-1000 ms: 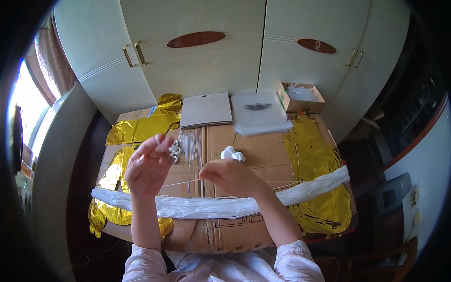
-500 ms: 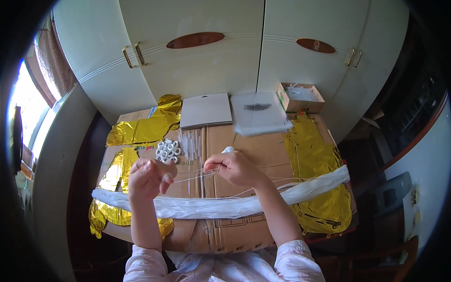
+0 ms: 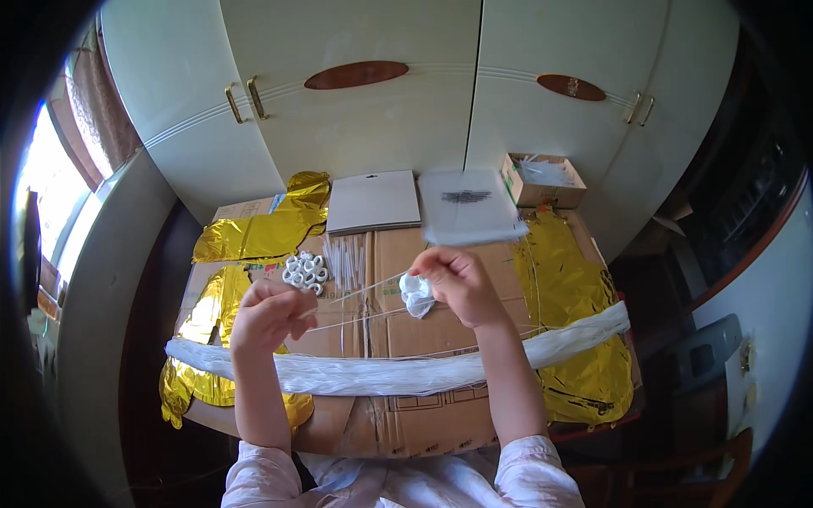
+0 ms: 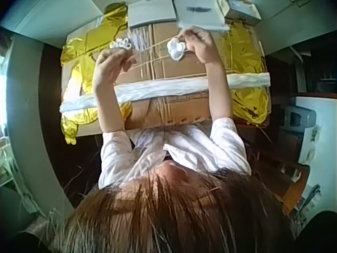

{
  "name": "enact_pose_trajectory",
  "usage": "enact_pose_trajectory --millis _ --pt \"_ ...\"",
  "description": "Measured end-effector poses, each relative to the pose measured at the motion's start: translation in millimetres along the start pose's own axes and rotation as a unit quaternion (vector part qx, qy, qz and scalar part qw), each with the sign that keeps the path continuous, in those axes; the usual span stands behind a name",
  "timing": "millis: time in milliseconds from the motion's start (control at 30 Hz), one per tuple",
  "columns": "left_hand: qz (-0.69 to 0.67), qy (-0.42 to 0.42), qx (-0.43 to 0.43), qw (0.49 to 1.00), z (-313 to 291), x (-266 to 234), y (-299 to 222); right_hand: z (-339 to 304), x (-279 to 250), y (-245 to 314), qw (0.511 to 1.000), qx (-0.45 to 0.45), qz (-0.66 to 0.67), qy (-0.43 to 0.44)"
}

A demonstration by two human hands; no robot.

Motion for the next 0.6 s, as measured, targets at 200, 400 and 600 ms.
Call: enact_pose_trajectory --millis 200,400,600 --pt "-0.084 0.042 0.099 0.991 6 8 -4 1 61 -6 0.914 -0.056 -0.400 0.034" --pt "0.409 0.016 0.045 0.911 12 0 9 -22 50 33 0.981 -0.125 -0.145 0.016" --pt "0.099 0.049 -0.004 0.994 5 22 23 -1 19 2 0.985 -0.066 -0.110 -0.119"
Point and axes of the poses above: each hand's wrist, its own z-axis towards the middle knuckle, its own x-axis out of the palm, y = z × x, the point moved 9 cm from there along z, towards the middle knuckle, and after that the axes turned 12 degrees about x, right-handed, at the moved point
